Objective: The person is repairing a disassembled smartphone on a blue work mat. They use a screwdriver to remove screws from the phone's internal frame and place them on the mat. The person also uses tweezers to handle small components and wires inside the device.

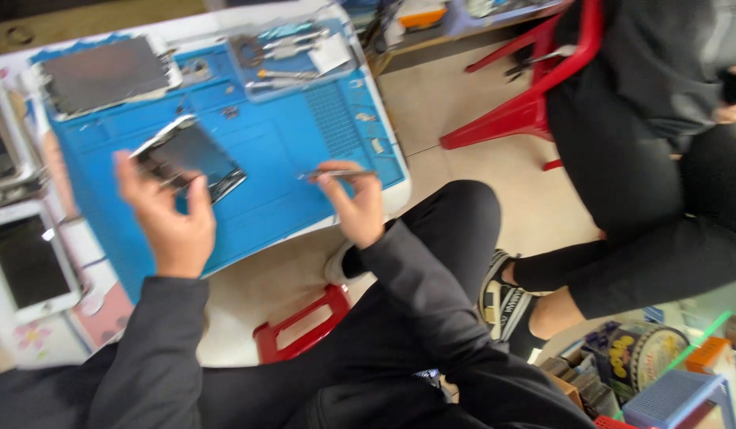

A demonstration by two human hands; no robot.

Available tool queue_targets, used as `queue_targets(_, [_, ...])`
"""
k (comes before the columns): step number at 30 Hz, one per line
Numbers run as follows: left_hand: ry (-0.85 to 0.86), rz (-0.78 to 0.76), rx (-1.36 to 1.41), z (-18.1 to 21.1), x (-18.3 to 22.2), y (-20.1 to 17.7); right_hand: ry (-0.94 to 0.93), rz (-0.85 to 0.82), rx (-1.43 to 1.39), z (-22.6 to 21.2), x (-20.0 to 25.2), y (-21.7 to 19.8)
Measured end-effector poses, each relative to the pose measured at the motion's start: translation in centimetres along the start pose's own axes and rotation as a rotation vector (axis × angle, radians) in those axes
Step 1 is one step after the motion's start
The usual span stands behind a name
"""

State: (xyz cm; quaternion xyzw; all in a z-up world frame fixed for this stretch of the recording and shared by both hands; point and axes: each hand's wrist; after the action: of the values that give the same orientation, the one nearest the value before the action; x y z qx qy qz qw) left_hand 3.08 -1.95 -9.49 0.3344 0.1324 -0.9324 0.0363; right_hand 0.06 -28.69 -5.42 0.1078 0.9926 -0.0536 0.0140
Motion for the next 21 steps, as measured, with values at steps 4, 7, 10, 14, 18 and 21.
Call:
queue_targets(4, [-0.075,0.042,0.027,1.6,-0.9,-0.7,0.085,-0.010,-0.381,-2.2,-0.2,-0.4])
queue_targets(7, [-0.143,0.027,0.043,3.0,-1.6,-0.9,0.092,-0.013,-0.884,-3.9,-1.9,-2.5])
queue_targets(10, [-0.143,0.030,0.062,2.9,-2.4,-0.8,0.073,-0.067,-1.158,-5.8,-5.0,-4.5])
queue_targets(14, [-0.198,-0.053,0.020,2.2,-1.8,-1.5,0.089,-0.052,-0.788,-7.3,-6.8,-5.0])
queue_targets(18, [-0.234,-0.035,0.057,2.0,-2.0,-0.9,-0.175,-0.184,-0.430,-12.5,-6.4,-3.7])
queue_targets(21, [-0.292,-0.070,0.055,1.4,-1.9,-1.1,-0.231,-0.338,0.306,-13.7,-5.8,-3.7])
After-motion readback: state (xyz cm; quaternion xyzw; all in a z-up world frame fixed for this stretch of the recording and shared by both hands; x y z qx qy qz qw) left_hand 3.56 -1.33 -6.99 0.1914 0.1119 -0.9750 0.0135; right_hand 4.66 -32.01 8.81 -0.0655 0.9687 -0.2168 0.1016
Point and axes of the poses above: each hand's wrist, its own x-axis away from the middle knuckle, its own y-axis out of the palm, z = x × y, and after that the axes turned 10 degrees about y, right-handed
